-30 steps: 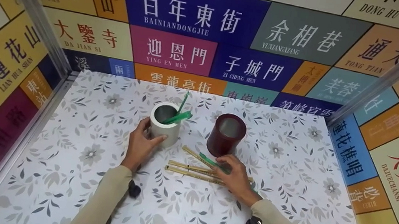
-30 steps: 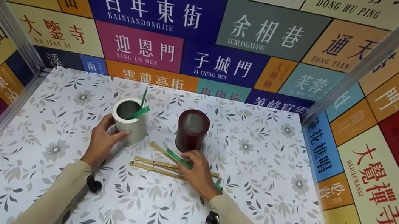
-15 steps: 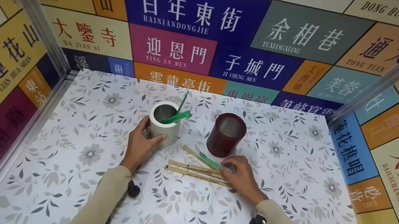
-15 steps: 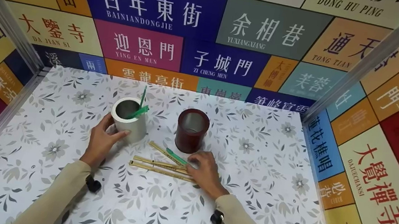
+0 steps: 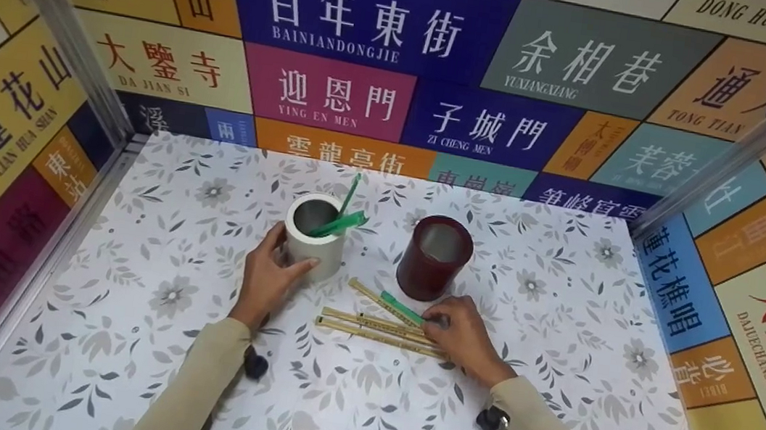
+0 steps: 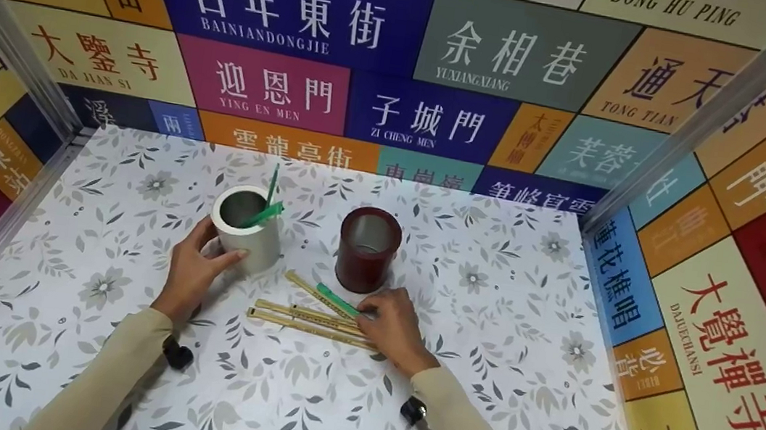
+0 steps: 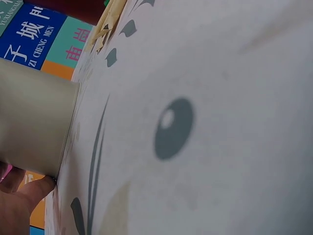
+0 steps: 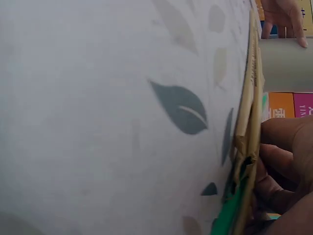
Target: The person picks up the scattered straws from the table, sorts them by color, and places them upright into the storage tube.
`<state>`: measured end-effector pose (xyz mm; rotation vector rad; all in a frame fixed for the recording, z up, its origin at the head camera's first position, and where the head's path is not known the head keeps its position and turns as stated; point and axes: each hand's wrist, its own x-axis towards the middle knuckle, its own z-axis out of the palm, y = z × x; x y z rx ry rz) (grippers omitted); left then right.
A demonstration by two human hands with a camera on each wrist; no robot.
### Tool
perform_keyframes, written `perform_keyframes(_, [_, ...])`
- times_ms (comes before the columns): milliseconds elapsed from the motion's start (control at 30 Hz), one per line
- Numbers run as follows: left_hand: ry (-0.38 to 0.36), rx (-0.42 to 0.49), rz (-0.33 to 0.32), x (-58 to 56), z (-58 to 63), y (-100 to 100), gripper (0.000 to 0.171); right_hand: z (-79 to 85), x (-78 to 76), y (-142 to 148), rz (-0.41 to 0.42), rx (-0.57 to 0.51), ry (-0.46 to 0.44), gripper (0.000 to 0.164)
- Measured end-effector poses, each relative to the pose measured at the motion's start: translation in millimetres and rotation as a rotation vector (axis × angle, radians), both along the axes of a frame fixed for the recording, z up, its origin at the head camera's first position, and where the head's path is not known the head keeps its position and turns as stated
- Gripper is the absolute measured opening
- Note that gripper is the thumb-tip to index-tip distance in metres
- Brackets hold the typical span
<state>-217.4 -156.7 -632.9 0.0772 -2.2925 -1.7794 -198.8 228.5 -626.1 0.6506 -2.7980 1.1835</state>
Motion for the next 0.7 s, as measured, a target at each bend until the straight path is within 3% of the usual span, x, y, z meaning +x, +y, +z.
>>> perform_keyframes(233, [-0.009,0.015,0.004,0.3,1.0,-1,0.098,-0.2,-2.5,-1,0.004,0.024,-0.023,0.012])
perform_keyframes(500, [-0.009,-0.001,0.006,2.1,1.1,-1,0.100,3.1,0.9,-3,0.043,-0.021,0.077,0.002])
perform_keyframes(700, [-0.014,-0.004,0.004,1.8,2.0,0,0.101,15.8,5.5,-8,0.092,-0.116,0.195,0.006])
